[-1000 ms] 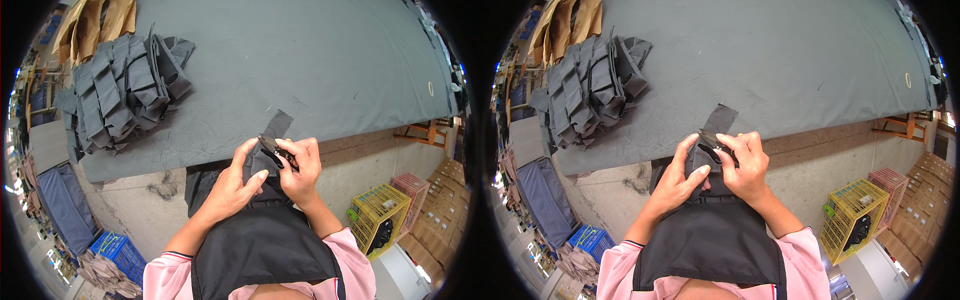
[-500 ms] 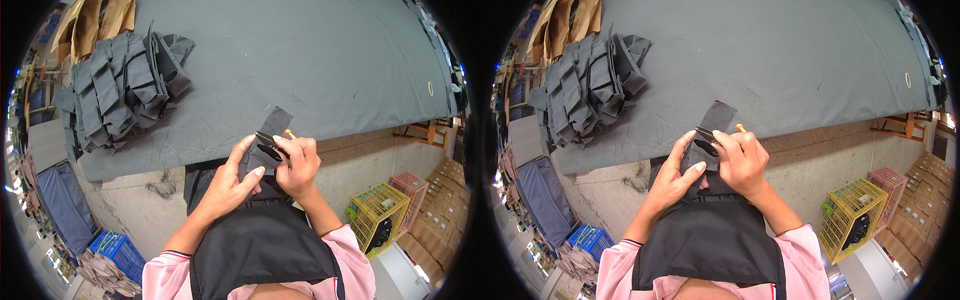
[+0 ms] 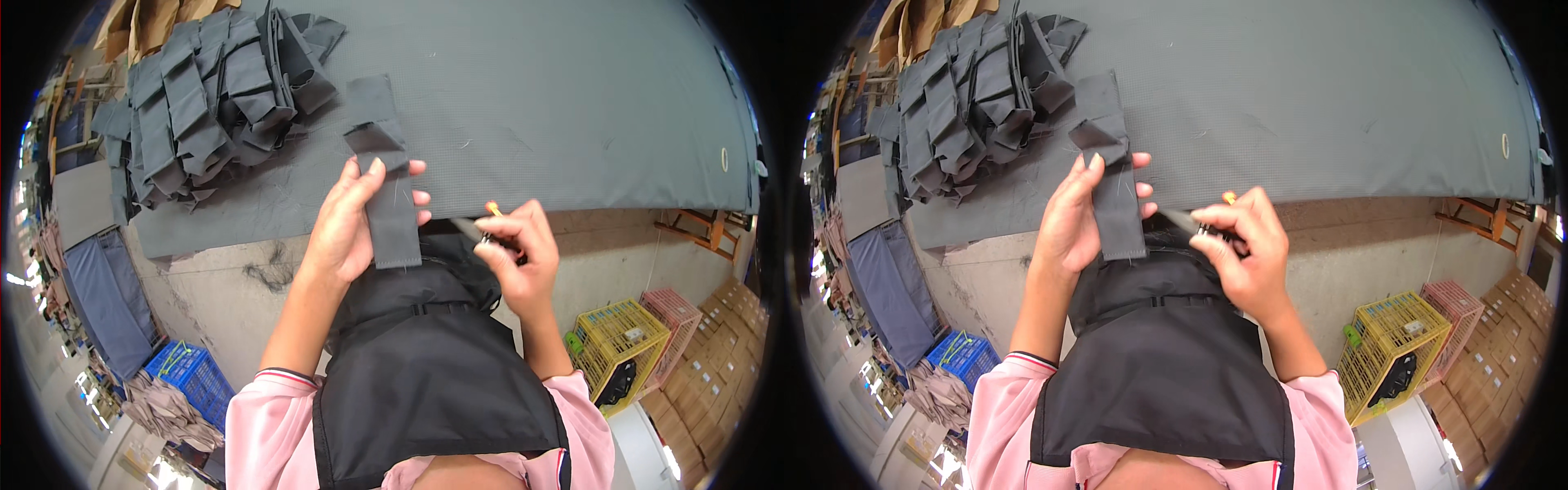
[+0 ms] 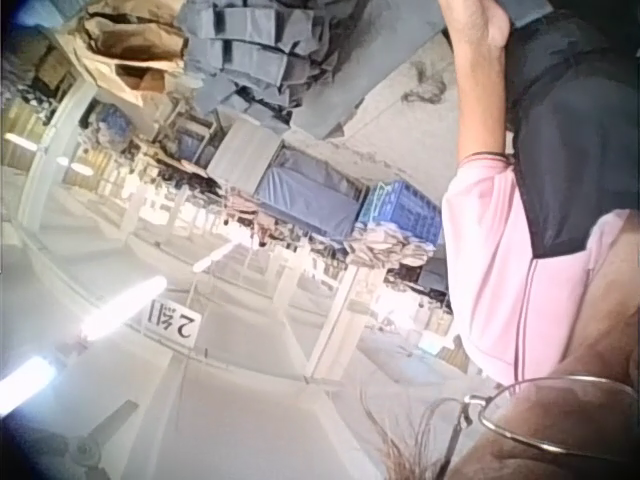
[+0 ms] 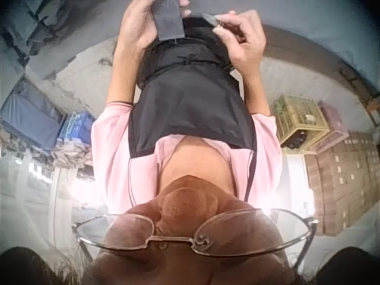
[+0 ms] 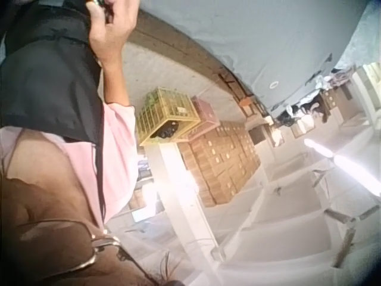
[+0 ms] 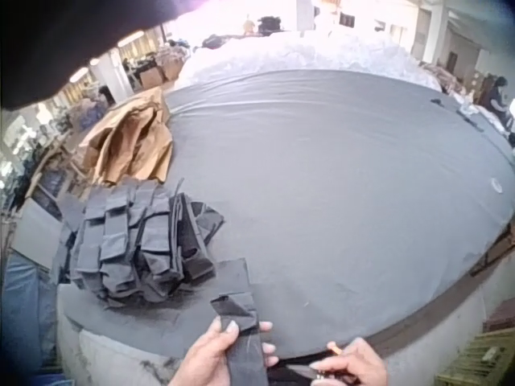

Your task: Sorting and trimming small strips of gray fabric at a workbench in a textile manufacturing environment.

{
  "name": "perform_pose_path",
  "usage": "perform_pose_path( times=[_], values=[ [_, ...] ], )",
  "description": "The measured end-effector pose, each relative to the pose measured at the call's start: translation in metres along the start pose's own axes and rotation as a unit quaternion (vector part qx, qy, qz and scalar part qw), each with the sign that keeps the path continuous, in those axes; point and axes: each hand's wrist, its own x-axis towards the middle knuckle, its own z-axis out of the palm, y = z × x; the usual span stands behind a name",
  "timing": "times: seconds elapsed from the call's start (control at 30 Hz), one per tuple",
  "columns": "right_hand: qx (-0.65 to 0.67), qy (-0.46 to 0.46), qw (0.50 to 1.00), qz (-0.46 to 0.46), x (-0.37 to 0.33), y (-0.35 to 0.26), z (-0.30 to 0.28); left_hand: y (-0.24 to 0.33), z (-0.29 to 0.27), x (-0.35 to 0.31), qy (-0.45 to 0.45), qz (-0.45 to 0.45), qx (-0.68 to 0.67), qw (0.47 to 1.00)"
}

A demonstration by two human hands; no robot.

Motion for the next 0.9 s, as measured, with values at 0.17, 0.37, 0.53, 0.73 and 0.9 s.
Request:
perform_pose_path(
  times=[0.17,0.37,0.53,0.73,0.9],
  values=[
    [-0.023,-0.051,0.998,0.011,-0.01,-0.012,0.011,0.002,-0.002,0.006,0.019,0.021,-0.023,0.999],
    [-0.093,-0.065,0.987,-0.11,-0.011,-0.002,0.019,0.004,0.0,0.004,0.031,0.016,-0.04,0.999],
    [-0.134,-0.1,0.98,-0.108,-0.009,-0.012,0.02,0.003,-0.001,0.002,0.02,-0.001,-0.058,0.998],
    [-0.19,-0.082,0.957,-0.204,-0.01,-0.006,0.021,0.004,-0.002,0.004,0.027,-0.019,-0.064,0.997],
    [-0.178,-0.077,0.965,-0.18,-0.012,-0.013,0.015,0.004,-0.003,0.004,0.017,-0.016,-0.06,0.998]
  ],
)
